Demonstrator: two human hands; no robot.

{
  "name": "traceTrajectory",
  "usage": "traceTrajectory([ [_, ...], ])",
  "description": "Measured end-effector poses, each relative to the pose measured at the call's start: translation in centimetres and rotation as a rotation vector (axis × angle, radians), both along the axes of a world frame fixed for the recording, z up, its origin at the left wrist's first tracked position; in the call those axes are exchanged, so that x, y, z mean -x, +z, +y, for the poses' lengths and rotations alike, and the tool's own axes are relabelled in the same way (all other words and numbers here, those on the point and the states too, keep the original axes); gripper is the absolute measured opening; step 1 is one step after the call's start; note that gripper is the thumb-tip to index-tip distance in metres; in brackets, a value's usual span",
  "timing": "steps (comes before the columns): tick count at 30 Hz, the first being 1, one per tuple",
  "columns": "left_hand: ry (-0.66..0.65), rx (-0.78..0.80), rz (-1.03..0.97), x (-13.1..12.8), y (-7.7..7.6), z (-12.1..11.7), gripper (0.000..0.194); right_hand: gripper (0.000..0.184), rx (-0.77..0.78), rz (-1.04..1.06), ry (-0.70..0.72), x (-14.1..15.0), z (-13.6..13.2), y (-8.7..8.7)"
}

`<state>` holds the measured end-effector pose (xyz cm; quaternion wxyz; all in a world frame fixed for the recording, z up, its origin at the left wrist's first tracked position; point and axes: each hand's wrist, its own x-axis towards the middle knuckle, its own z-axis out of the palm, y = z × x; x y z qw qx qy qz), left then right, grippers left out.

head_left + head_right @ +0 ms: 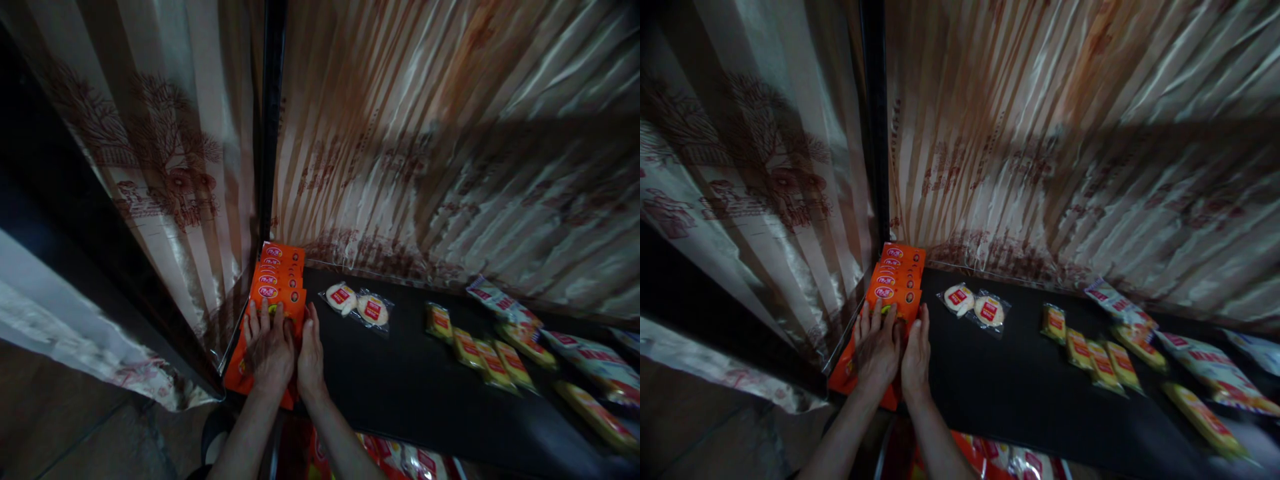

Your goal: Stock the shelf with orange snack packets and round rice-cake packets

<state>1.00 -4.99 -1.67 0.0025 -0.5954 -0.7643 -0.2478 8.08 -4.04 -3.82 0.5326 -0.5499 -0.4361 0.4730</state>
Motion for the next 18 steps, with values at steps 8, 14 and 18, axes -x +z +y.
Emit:
traceTrajectory([
  [8,-0.021,0.041,0.055,0.1,-0.4,-0.1,0.044,0.079,0.004,-0.055,0.058,0.1,-0.4,0.1],
  [14,-0.021,0.018,0.109,0.1,-0.1,-0.3,0.043,0.076,-0.013,-0.064,0.05,-0.1,-0.6,0.2],
  [18,-0.03,-0.035,0.147,-0.1,-0.2,-0.6,0.04,0.075,-0.04,-0.098,0.018,-0.2,-1.0,0.4],
])
